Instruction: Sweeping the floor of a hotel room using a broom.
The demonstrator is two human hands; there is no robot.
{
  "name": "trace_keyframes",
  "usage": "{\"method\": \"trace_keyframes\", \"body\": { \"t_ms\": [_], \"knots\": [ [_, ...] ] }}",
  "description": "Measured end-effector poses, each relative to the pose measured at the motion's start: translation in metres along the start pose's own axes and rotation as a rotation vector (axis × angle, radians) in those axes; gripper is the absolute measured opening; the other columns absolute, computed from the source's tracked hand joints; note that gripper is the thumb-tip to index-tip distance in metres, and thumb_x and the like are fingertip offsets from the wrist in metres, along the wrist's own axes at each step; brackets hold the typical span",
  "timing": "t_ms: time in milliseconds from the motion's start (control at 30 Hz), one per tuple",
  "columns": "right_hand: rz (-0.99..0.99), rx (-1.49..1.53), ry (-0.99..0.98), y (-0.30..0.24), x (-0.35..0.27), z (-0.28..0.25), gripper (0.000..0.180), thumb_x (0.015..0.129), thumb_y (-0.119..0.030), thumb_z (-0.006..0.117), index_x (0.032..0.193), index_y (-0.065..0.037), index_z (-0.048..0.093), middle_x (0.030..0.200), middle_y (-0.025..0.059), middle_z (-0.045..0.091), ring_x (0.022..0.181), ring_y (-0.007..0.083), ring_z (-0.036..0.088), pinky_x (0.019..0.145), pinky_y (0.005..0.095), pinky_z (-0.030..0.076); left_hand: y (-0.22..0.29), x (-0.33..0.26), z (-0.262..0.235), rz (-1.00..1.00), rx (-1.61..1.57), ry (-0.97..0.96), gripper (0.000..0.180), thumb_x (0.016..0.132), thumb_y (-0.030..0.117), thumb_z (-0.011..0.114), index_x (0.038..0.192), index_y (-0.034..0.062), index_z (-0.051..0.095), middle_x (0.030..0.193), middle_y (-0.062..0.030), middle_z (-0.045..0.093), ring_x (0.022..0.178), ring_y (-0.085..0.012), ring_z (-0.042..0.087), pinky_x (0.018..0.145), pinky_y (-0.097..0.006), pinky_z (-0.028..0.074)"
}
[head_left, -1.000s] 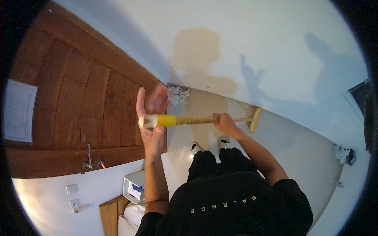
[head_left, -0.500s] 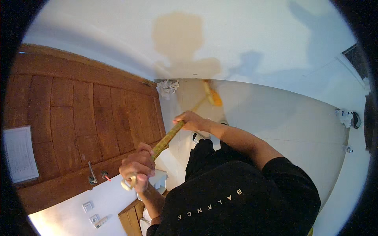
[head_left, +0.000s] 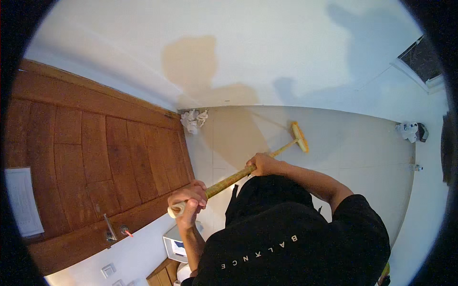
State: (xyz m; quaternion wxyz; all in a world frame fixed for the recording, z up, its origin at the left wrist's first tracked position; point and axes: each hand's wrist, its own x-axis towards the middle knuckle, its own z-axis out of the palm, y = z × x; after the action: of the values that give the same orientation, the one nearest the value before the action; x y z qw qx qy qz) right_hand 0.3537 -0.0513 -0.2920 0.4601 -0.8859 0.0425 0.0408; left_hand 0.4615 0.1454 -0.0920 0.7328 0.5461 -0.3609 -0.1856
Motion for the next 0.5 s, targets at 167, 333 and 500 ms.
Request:
{"method": "trace_keyframes", "body": {
  "t_ms": [167,333,500],
  "knots": [
    [-0.116,-0.012,0.139,-0.010,0.040,0.022,0.013,0.063,-0.017,0.054,0.072,-0.010,0.058,0.066,0.0135,0.057,0.066,0.0336,0.055,0.062,0.0428,0.042,0.031,0.018,0.003,0.066,0.098,-0.083,0.026,0.076,0.026,0.059,0.062,0.0064,0.051,0.052,-0.0038,0.049,0.044,-0.0151,0.044,0.062,-0.042,0.038],
    [-0.451,0.316,0.046,-0.044,0.074,-0.031,0.008,0.062,-0.011,0.054,0.066,-0.004,0.053,0.059,0.0156,0.052,0.057,0.0335,0.052,0.053,0.0382,0.039,0.060,0.028,0.024,0.330,0.370,-0.204,0.025,0.076,0.029,0.058,0.059,0.0112,0.054,0.048,-0.0012,0.052,0.039,-0.0130,0.045,0.059,-0.037,0.035],
    [-0.421,0.178,-0.047,-0.047,0.009,-0.078,0.013,0.062,-0.017,0.056,0.067,-0.006,0.057,0.064,0.0155,0.056,0.062,0.0320,0.055,0.057,0.0421,0.042,0.081,0.026,0.087,0.559,0.187,-0.044,0.023,0.073,0.029,0.057,0.054,0.0184,0.049,0.045,0.0078,0.048,0.042,-0.0114,0.045,0.053,-0.033,0.029]
  ]
}}
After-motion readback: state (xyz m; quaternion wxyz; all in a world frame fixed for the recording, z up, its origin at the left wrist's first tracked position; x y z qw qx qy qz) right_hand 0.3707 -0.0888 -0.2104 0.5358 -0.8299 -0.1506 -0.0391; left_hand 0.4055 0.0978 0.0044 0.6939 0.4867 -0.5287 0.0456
